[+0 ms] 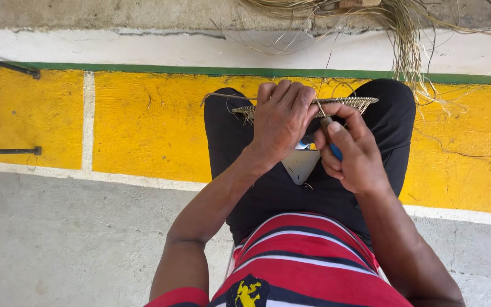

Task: The recorder is weaving a round basket or mat using natural straw or fibers and a small awl tool.

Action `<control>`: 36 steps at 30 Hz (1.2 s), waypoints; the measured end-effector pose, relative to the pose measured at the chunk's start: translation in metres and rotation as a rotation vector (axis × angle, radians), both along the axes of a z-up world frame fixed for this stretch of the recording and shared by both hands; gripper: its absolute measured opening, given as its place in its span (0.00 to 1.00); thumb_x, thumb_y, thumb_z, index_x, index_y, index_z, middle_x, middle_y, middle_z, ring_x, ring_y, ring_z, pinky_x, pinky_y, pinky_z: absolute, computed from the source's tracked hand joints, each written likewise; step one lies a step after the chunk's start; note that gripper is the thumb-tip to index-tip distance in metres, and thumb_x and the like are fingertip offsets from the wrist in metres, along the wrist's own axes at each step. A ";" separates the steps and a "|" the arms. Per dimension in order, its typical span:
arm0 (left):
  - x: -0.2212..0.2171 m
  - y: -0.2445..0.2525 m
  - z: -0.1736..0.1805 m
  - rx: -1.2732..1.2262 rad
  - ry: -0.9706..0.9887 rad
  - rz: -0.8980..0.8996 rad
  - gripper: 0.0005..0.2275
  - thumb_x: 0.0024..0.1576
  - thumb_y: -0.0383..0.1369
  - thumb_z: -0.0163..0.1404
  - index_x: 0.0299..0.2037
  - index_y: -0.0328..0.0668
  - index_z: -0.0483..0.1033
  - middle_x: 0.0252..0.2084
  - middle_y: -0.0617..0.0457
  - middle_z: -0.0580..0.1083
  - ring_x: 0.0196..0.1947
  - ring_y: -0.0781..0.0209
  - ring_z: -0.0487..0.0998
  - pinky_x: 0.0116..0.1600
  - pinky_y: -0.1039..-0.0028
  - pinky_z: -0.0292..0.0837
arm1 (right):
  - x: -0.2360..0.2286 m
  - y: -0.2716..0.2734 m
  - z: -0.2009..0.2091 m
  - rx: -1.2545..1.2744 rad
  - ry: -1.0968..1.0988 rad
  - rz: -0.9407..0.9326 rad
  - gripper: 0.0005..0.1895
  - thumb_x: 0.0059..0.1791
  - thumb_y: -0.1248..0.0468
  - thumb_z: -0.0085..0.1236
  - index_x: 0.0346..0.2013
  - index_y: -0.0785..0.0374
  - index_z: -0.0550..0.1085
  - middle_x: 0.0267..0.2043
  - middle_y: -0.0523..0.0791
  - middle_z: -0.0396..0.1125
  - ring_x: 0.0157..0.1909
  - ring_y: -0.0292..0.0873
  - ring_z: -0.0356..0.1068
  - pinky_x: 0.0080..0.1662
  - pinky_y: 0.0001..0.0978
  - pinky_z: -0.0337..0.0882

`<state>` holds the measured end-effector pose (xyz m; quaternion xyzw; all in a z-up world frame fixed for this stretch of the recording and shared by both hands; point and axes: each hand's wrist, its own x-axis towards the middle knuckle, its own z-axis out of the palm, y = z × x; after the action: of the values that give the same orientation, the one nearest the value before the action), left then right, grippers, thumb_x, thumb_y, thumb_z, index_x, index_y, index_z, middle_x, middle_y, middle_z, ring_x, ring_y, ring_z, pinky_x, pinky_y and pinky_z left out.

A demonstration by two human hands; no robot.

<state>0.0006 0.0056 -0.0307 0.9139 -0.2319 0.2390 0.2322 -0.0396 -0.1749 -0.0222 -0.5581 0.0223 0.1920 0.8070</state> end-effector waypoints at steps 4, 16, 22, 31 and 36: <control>0.003 0.001 0.003 0.008 -0.034 0.021 0.18 0.55 0.34 0.63 0.50 0.42 0.68 0.40 0.55 0.73 0.45 0.57 0.73 0.55 0.61 0.60 | 0.002 -0.004 0.011 0.288 0.143 0.027 0.18 0.60 0.64 0.40 0.65 0.64 0.62 0.35 0.45 0.65 0.19 0.27 0.52 0.19 0.16 0.55; 0.001 0.003 -0.002 0.031 -0.043 0.037 0.20 0.54 0.37 0.65 0.50 0.43 0.69 0.43 0.57 0.74 0.46 0.58 0.72 0.55 0.62 0.59 | -0.008 0.003 0.014 -0.231 -0.206 0.092 0.21 0.61 0.64 0.37 0.70 0.65 0.58 0.36 0.44 0.64 0.21 0.26 0.51 0.23 0.18 0.57; -0.002 0.002 -0.003 0.028 -0.045 0.039 0.18 0.54 0.37 0.64 0.49 0.44 0.70 0.41 0.57 0.74 0.46 0.59 0.71 0.55 0.61 0.58 | -0.012 0.004 0.011 -0.179 -0.149 0.067 0.21 0.60 0.63 0.37 0.69 0.63 0.58 0.35 0.45 0.64 0.20 0.26 0.51 0.21 0.18 0.56; -0.006 0.002 -0.007 0.013 -0.134 0.010 0.14 0.57 0.32 0.63 0.47 0.44 0.71 0.40 0.59 0.73 0.43 0.61 0.72 0.54 0.63 0.57 | -0.002 -0.006 -0.003 -0.241 -0.231 0.048 0.18 0.62 0.65 0.40 0.67 0.64 0.58 0.36 0.45 0.64 0.22 0.27 0.53 0.24 0.18 0.58; -0.014 0.004 -0.009 -0.016 -0.108 -0.007 0.16 0.54 0.35 0.64 0.44 0.45 0.69 0.40 0.57 0.73 0.43 0.60 0.72 0.54 0.61 0.57 | 0.008 -0.032 -0.011 -0.121 -0.226 0.263 0.18 0.60 0.64 0.43 0.65 0.63 0.62 0.33 0.45 0.66 0.20 0.27 0.52 0.23 0.17 0.56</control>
<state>-0.0132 0.0092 -0.0394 0.8970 -0.2452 0.2889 0.2276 -0.0318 -0.2065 -0.0330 -0.6215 -0.1303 0.2305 0.7373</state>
